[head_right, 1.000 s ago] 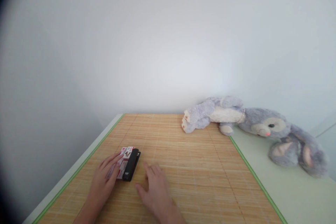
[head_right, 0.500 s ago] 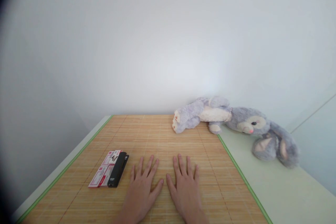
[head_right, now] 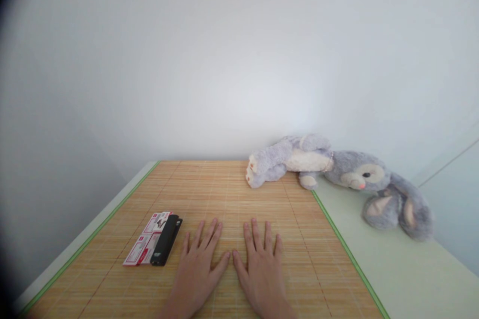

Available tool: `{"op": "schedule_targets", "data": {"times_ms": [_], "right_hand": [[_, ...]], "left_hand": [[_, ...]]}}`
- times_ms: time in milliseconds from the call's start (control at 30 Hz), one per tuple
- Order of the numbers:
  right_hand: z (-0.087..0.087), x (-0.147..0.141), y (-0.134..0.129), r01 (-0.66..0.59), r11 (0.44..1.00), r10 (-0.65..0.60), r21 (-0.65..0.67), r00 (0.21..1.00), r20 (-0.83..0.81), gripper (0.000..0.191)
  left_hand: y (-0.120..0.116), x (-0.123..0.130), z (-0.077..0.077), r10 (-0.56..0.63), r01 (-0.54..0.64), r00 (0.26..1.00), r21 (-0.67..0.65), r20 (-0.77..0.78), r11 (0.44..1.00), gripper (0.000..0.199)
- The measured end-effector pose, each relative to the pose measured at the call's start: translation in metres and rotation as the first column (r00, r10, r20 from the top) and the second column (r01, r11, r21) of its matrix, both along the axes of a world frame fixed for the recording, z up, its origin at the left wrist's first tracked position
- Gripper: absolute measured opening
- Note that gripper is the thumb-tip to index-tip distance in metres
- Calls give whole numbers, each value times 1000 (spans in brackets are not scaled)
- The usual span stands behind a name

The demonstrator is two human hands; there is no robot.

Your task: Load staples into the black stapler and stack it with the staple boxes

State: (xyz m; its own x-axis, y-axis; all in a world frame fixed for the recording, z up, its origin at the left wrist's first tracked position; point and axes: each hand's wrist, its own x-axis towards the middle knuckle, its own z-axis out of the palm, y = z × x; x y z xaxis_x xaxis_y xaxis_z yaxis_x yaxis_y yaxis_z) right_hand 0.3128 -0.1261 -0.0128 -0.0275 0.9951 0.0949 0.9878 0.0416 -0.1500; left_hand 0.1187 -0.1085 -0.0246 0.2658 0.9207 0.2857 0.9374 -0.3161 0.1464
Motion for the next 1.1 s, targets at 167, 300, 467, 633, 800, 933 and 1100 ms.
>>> {"op": "schedule_targets", "data": {"times_ms": [167,300,467,633,800,933,1100], "right_hand": [[1,-5,0,44,999,-44,2,999,-1,75],[-1,-11,-1,71,997,-71,11,997,1,75],[-3,-14,-1,82,997,-82,13,997,6,72],[-1,-13,-2,70,997,-70,19,998,-5,72],[0,-13,-2,69,998,-69,6,997,-21,72],[2,-12,-4,60,998,-60,7,997,-40,70],[3,-11,-5,57,998,-56,14,998,-39,70]], "left_hand": [[1,3,-1,51,-51,999,21,-4,998,72],[1,4,0,68,-68,998,21,-3,997,73],[0,4,1,50,-50,999,-4,20,999,72],[0,4,3,51,-50,998,-19,40,999,71],[-1,5,4,61,-61,998,-22,29,998,71],[-1,6,3,71,-71,997,-19,20,997,70],[-1,7,2,73,-73,997,0,18,997,68]]}}
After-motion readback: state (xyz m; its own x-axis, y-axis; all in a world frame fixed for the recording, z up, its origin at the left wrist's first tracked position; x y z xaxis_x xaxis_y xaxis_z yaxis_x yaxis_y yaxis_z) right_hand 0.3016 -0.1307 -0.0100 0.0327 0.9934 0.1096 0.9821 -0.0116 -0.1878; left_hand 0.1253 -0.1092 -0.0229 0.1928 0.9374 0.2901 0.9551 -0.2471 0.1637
